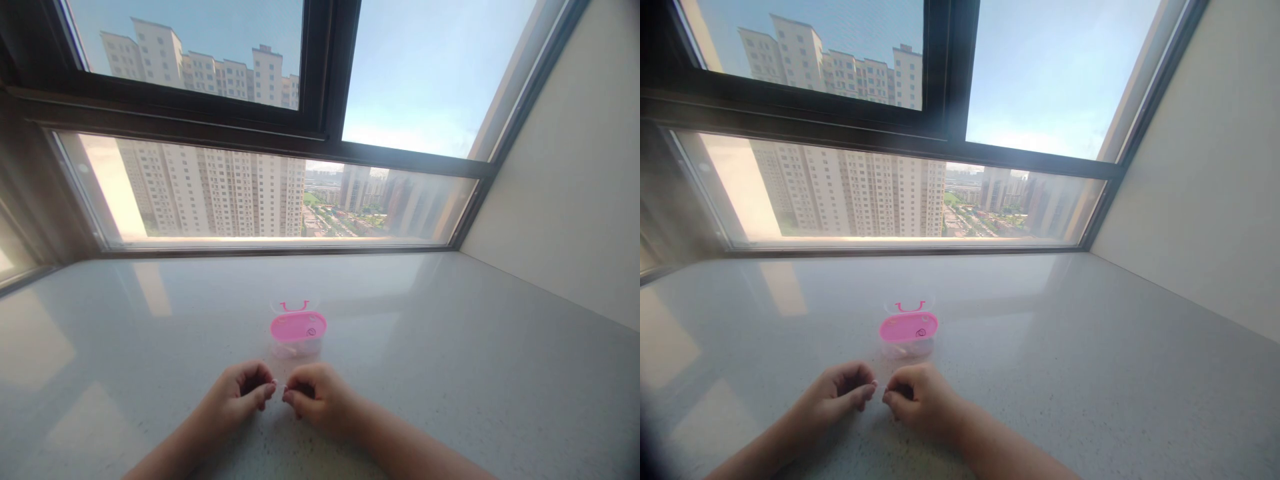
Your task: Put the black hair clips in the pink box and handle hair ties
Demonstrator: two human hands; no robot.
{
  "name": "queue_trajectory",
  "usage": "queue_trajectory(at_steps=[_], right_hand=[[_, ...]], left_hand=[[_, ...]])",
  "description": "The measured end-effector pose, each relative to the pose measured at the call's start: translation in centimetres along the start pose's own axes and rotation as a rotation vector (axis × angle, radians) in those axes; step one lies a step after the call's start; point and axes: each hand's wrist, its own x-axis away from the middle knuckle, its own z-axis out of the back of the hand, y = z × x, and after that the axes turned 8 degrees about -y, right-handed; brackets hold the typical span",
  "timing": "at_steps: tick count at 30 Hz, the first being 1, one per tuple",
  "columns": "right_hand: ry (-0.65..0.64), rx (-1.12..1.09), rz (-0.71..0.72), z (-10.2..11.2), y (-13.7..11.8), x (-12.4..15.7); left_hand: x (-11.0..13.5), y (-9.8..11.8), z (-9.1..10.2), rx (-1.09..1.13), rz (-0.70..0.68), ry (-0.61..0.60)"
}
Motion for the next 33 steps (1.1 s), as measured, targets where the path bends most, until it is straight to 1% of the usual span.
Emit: queue_trajectory(at_steps=[9,15,33], right_hand=[[0.015,-0.048,-0.014,0.1,-0.31,0.05],[0.038,-0.028,0.005,0.0,-0.15,0.0],[0.033,-0.029,-0.002,-0.1,0.02,-0.01]], left_hand=[[0.09,0.14,0.03,0.014,0.002,0.001],[-0.09,-0.24,0.16,0.008,-0.002,-0.012],[-0.14,-0.59,0.25,0.086,-0.027,-0.03]])
